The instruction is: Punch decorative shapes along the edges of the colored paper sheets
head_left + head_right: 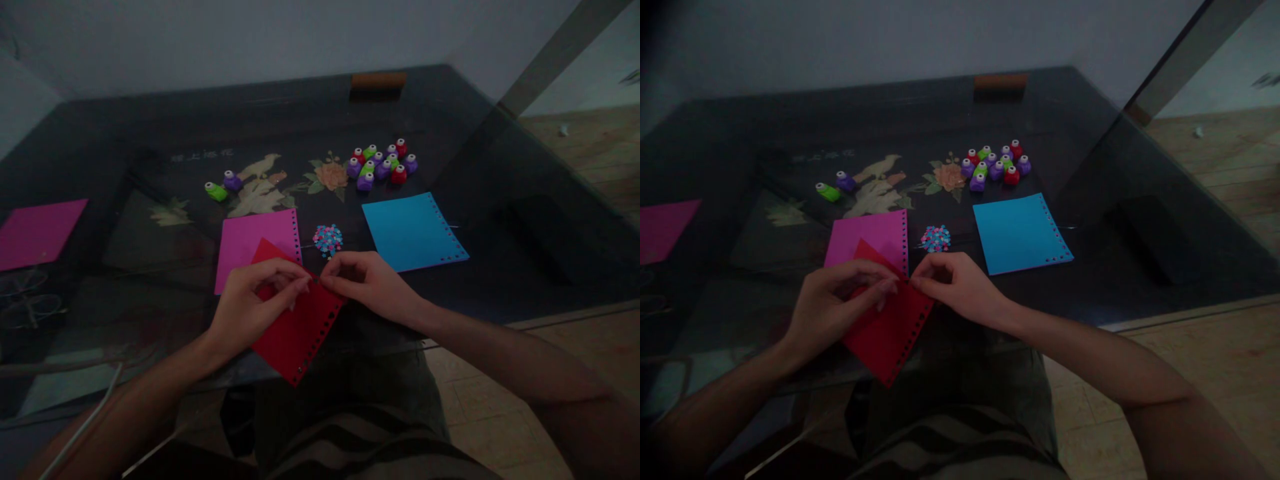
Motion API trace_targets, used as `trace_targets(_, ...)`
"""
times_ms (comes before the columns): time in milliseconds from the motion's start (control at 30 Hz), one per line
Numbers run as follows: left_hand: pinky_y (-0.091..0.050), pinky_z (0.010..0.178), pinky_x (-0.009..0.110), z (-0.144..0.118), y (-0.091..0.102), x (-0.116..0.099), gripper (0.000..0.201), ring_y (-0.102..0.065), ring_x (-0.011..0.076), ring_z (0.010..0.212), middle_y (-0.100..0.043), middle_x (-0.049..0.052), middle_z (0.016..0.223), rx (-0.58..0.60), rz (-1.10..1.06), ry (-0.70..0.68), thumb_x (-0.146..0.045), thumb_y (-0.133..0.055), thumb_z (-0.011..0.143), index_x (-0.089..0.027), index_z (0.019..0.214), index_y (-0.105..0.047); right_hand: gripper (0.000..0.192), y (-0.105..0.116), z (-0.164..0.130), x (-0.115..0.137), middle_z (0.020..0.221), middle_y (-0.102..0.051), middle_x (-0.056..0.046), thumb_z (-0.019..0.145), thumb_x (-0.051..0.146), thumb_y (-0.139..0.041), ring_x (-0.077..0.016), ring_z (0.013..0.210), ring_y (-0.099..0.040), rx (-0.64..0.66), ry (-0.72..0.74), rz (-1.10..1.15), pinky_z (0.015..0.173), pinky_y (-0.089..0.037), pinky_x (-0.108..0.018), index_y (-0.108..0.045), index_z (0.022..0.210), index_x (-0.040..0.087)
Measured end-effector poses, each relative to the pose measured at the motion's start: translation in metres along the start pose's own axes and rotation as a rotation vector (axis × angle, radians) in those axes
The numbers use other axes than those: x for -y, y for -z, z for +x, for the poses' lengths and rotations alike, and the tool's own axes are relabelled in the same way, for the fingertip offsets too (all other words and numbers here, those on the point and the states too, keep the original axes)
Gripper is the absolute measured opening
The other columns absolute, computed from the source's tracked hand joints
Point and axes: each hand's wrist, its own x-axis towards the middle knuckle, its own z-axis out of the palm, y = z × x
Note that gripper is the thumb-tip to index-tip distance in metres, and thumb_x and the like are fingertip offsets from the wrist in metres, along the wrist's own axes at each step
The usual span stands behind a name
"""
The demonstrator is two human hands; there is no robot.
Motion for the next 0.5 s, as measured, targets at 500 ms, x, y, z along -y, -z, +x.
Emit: trace_targets(500,-0.046,0.061,0.021,0.029,0.004,0.004,0.011,-0.061,0.0113,0.065,-0.072,0.000,0.079,-0.103,0.311,-0.216,-0.023,-0.061,0.082,-0.019,0.086,-0.070,0.011,0.010,-0.013,-0.009,0.070,-0.061,-0.001,0.083,0.023,-0.058,-0.0111,0.062,-0.053,0.043,0.017,-0.176,0.057,-0.040,-0.024,-0.064,0.079,0.014)
